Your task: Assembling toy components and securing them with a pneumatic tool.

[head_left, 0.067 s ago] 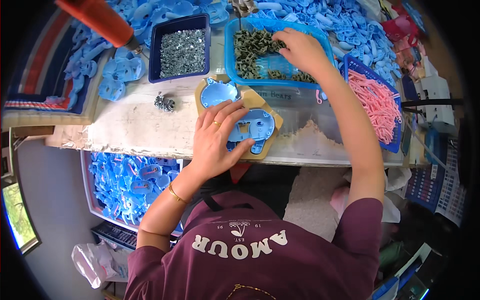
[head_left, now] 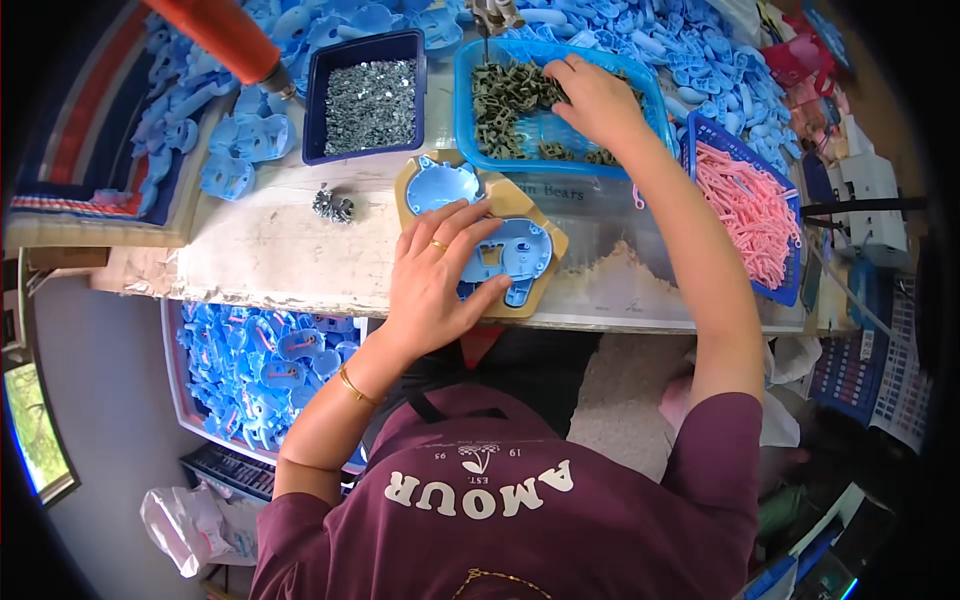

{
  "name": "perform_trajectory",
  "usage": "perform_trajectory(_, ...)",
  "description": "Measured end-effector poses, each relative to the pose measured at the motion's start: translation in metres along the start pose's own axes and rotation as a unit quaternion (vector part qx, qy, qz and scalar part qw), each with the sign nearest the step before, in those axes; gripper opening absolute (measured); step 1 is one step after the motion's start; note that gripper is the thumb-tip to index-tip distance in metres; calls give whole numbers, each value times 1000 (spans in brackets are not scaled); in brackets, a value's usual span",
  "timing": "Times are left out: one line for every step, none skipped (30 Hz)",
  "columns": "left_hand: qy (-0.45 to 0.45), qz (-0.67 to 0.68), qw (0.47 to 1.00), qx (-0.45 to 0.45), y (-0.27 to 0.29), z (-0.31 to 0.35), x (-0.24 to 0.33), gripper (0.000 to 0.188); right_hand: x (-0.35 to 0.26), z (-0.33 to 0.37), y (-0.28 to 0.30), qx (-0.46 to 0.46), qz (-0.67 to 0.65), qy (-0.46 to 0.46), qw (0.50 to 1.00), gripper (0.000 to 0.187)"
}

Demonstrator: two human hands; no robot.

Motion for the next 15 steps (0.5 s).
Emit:
perform_trajectory(-1,8,1000,-1,0,0,0,49,-2,2,-3,2,3,2,1000,41)
perform_trajectory(-1,7,1000,4,1,0,-1,49,-2,3,-6,-7,-4,-22,1000,41)
perform_trajectory(-8,7,1000,1,1,0,0,46,-1,4,-8,-15,-10,-47,999,41)
perform_trajectory(-16,8,1000,-1,0,0,2,43,5,6,-9,-50,-35,-67,996,39)
perform_trajectory(-14,3,1000,2,1,1,1,43,2,0,3,-47,-38,-61,996,39)
perform_trajectory(-11,-2,1000,5,3,2,0,41,-3,0,6,-111,-56,-62,990,36)
perform_trajectory(-8,-7,1000,8,4,3,-1,39,-7,2,3,-174,-74,-63,980,33)
perform_trajectory(-13,-3,1000,8,2,3,2,39,-7,-2,7,-164,-82,-51,982,32)
perform_trajectory(-12,-12,1000,12,2,2,2,38,-8,-5,2,-162,-79,-55,982,32)
perform_trajectory(-12,-20,1000,16,1,2,2,37,-22,-17,9,-61,-137,-20,988,35)
perform_trajectory(-19,-15,1000,14,-1,1,4,37,-33,-23,19,41,-189,16,981,37)
perform_trajectory(-18,-14,1000,17,-2,0,5,36,-41,-24,10,40,-183,46,981,41)
perform_trajectory(-15,-17,1000,19,-3,0,4,35,-54,-25,-1,40,-180,79,980,45)
perform_trajectory(-21,-17,999,19,-2,1,5,35,-62,-23,-5,49,-176,85,980,48)
perform_trajectory(-18,-24,999,17,-1,2,4,34,-64,-21,-4,44,-158,63,985,49)
Point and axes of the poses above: each hand's wrist, its own z-axis away from the middle knuckle, its own y-axis out of the back of the hand, x = y × z, the point moved 10 cm from there along -z, towards the middle knuckle, and after that the axes turned 14 degrees about x, right-handed, at the moved point
